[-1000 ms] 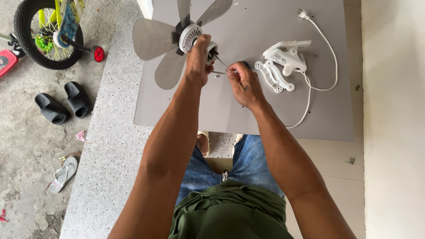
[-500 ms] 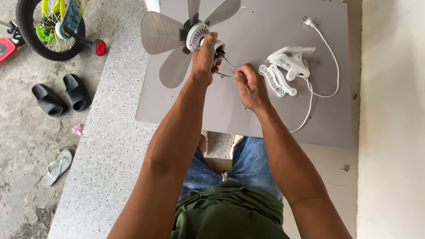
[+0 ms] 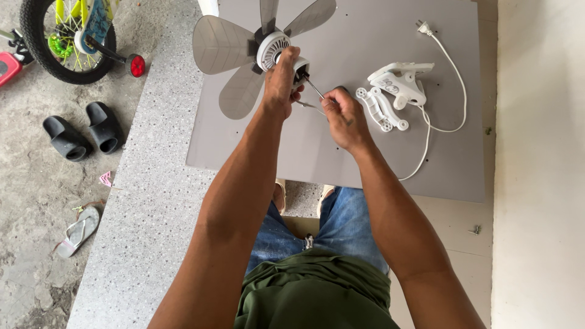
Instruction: The person uses a screwdriver to remove screws from the base and neck of a white electric fan, detaching the base and then the neck from the fan head. The removed parts are placed on the table.
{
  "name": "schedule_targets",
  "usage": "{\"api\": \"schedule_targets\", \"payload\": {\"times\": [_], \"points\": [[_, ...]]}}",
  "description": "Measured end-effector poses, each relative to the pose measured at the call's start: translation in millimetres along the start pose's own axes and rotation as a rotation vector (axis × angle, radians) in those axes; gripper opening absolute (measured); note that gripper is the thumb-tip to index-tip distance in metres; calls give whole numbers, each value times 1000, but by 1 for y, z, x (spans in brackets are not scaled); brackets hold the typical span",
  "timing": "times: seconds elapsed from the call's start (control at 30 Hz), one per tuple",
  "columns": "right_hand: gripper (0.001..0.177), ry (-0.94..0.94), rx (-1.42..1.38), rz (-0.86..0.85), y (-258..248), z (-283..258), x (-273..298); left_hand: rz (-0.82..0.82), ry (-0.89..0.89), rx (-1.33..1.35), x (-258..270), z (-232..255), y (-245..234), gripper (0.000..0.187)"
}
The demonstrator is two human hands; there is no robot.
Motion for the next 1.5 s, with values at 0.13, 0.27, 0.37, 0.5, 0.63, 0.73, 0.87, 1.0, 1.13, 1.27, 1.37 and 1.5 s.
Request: {"api": "schedule_targets", "payload": {"times": [0.13,0.27,0.37,0.5,0.63,0.73,0.87,1.0,1.13,1.27,1.37,1.5], "points": [[24,503,-862,-81,18,48,14,-80,74,-2,1,-2,6,46],[21,46,-145,-5,3,2,17,-45,122,-7,2,-8,6,49],[20,-429,668,99,13,-56,40,26,88,-97,0,-13,1,49],[20,-607,563,206,9,-75,47,21,47,-97,-2,-12,1,50],[19,416,-765,196,10,43,23,-29,53,-52,0,-7,2,51],[13,229,-738,157,9,41,18,-26,74,-77,1,-3,-2,51],[21,-261,-169,200,1,3,21,4,47,-33,1,-6,-7,49],[20,548,-764,217,16,78,17,-13,103,-60,-2,0,-6,49],[23,91,-410,212,-5,23,6,-4,93,-54,-4,-2,-7,51],[23,-262,-193,187,-5,-25,10,12,78,11,-3,-7,-10,51],[28,334,-580,240,-4,36,3,64,22,-25,-3,-12,-12,51],[20,360,-699,242,3,48,5,36,96,-25,0,-7,-7,52]]}}
Point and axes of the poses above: each hand's wrist, its own x-axis away from the middle knuckle, its own y-axis out of the palm, z = x × y, the point moved 10 cm from there along -x, towards the middle knuckle, and after that the axes turned 10 degrees about -x, right-handed, at the moved point
